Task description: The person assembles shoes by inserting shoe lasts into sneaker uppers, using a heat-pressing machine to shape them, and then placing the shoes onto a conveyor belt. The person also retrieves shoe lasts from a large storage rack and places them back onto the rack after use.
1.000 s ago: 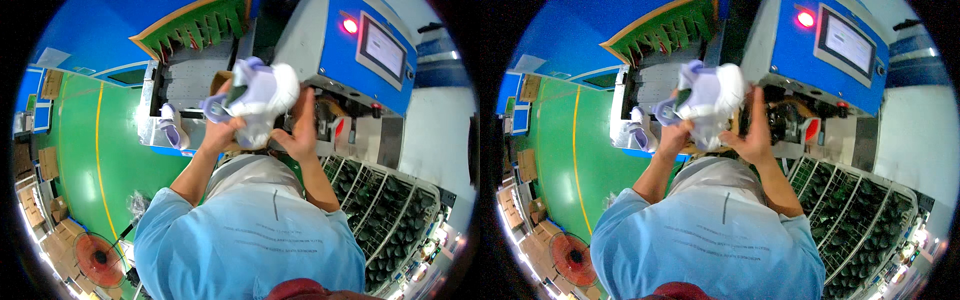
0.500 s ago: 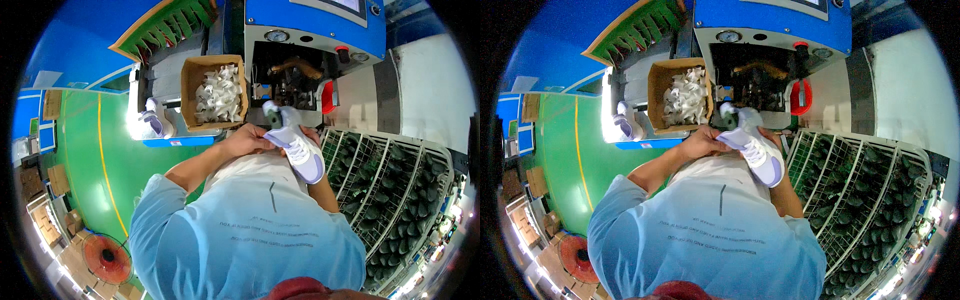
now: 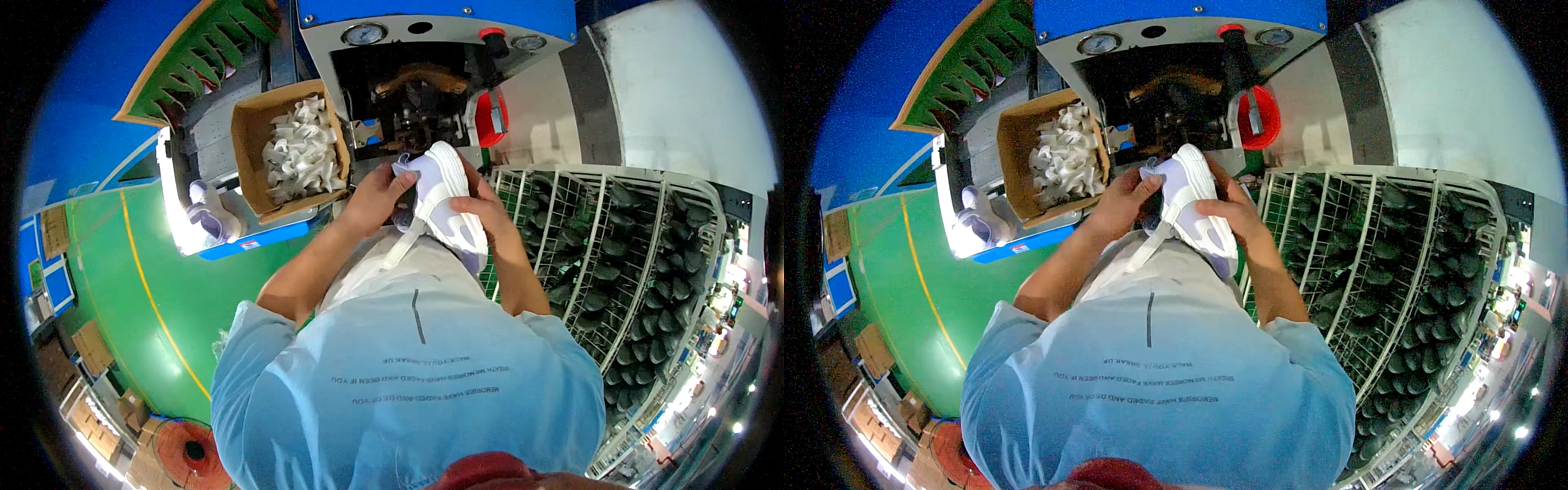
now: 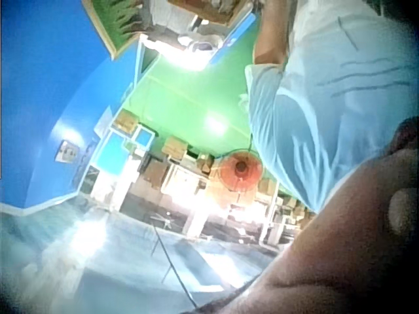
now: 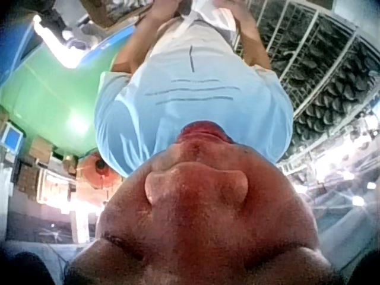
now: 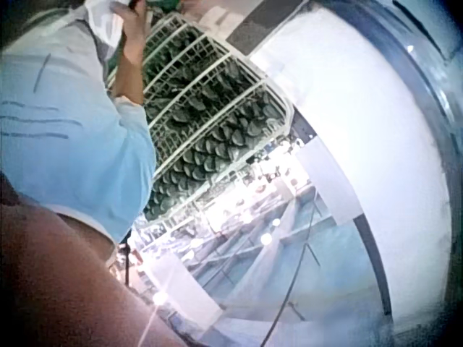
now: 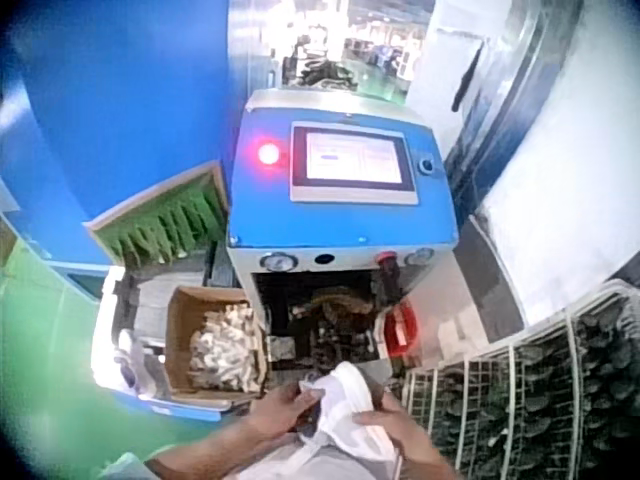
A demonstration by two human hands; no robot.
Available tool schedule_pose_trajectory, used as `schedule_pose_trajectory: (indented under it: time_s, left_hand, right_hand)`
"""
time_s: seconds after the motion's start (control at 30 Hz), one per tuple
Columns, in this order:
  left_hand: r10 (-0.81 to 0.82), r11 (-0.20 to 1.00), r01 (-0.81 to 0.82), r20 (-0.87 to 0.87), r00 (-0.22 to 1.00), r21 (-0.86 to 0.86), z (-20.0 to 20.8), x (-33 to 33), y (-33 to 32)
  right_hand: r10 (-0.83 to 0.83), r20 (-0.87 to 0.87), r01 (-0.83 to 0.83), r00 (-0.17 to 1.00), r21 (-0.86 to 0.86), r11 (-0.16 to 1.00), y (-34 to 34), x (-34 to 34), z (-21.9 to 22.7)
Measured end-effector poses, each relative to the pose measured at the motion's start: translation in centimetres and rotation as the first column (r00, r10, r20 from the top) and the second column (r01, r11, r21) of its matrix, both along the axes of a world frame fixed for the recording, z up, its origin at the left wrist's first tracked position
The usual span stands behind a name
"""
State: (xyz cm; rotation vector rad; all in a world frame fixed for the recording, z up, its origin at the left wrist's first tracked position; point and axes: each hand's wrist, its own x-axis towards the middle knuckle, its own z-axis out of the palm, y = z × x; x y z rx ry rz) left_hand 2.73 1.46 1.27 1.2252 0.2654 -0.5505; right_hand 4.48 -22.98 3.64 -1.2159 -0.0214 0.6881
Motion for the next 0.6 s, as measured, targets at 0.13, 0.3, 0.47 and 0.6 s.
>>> schedule_pose_trajectory:
  time_s: [0.13,0.3,0.47,0.6]
  left_hand:
    - [-0.197,0.798,0.046,0.188,0.962,0.601,-0.2,-2.0,0.3]
    - [0.125,0.985,-0.144,0.173,0.977,0.099,-0.2,-1.6,0.9]
    - [0.057,0.988,-0.037,0.13,0.99,-0.15,-1.3,0.4,0.1]
    - [0.034,0.995,-0.023,0.114,0.993,-0.099,-5.9,2.4,-1.9]
  right_hand:
    - [-0.094,0.087,0.105,0.992,-0.132,0.986,1.0,-0.5,0.9]
    - [-0.382,0.057,0.386,0.922,-0.172,0.906,2.5,2.3,2.4]
    - [-0.319,0.289,0.422,0.903,-0.446,0.79,3.1,6.6,2.7]
    - [0.184,0.561,0.458,0.807,-0.791,0.405,4.3,9.2,0.2]
